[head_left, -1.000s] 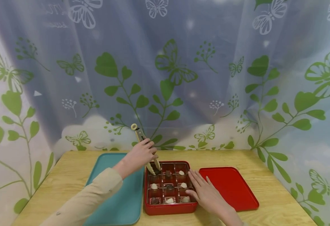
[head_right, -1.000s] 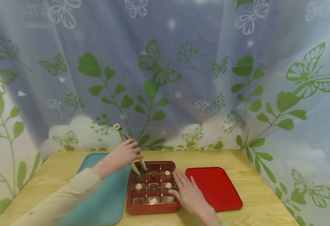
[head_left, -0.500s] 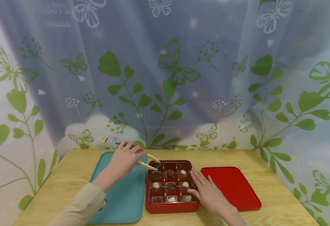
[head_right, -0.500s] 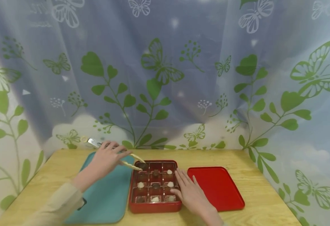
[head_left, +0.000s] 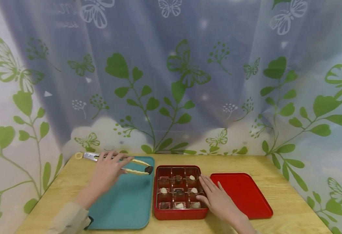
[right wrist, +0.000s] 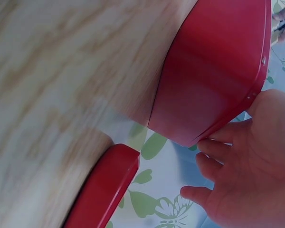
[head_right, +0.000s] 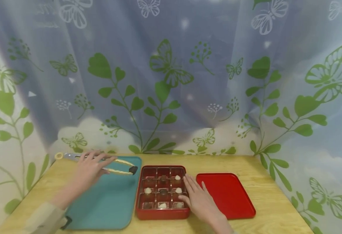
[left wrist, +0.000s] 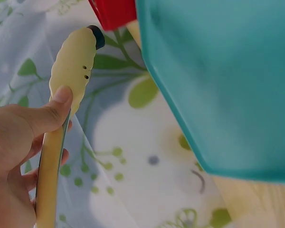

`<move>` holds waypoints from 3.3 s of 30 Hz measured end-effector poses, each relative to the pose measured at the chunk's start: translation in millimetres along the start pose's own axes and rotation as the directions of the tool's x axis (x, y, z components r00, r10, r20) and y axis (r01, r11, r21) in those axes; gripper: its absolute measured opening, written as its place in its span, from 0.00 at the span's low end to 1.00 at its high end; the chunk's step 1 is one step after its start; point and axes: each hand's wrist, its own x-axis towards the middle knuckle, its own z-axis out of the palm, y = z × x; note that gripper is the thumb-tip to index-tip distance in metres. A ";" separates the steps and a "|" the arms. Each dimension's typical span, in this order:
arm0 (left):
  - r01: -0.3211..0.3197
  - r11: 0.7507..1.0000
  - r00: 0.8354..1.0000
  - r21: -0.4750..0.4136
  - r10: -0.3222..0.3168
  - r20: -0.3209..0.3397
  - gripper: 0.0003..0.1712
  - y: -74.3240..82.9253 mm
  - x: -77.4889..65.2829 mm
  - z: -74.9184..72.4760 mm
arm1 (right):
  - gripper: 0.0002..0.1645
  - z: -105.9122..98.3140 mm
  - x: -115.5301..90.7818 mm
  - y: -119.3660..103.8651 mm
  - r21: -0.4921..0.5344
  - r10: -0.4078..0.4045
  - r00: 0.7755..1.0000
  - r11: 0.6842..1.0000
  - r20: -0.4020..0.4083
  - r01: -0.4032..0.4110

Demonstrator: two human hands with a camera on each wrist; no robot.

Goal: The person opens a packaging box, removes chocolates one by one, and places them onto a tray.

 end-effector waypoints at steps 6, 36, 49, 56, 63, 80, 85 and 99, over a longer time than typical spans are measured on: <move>0.087 0.996 0.996 0.030 -0.087 -0.019 0.31 -25.2 -25.3 2.4 | 0.44 1.0 0.7 0.9 -0.006 -0.003 1.000 1.000 -0.007 0.003; 0.377 0.921 0.921 0.095 -0.384 0.068 0.23 -68.3 -50.8 40.3 | 0.44 1.6 0.1 1.0 0.008 -0.008 1.000 1.000 0.007 0.008; 0.416 0.907 0.899 0.066 -0.421 0.119 0.30 -67.5 -58.0 37.6 | 0.44 1.5 0.6 0.9 -0.002 0.002 1.000 1.000 0.007 -0.002; 0.363 0.931 0.930 0.026 -0.364 0.044 0.34 -44.4 -57.8 18.5 | 0.44 -0.4 -0.1 0.7 0.000 0.005 1.000 1.000 0.016 -0.005; 0.332 0.943 0.943 0.007 -0.332 0.015 0.36 -17.3 -46.9 6.1 | 0.44 0.0 0.3 1.3 -0.007 0.006 1.000 1.000 0.005 -0.006; 0.202 0.979 0.979 0.014 -0.202 0.000 0.37 29.3 -20.2 7.3 | 0.45 1.7 -0.4 4.1 -0.010 0.005 1.000 1.000 -0.001 -0.005; 0.161 0.987 0.987 0.010 -0.161 -0.019 0.37 41.6 -8.3 12.1 | 0.45 1.4 -0.9 4.9 -0.007 0.009 1.000 1.000 0.004 -0.009; 0.012 1.000 1.000 -0.004 -0.012 -0.015 0.38 69.1 33.6 25.7 | 0.45 0.4 -0.4 5.7 0.000 0.006 1.000 1.000 0.007 -0.006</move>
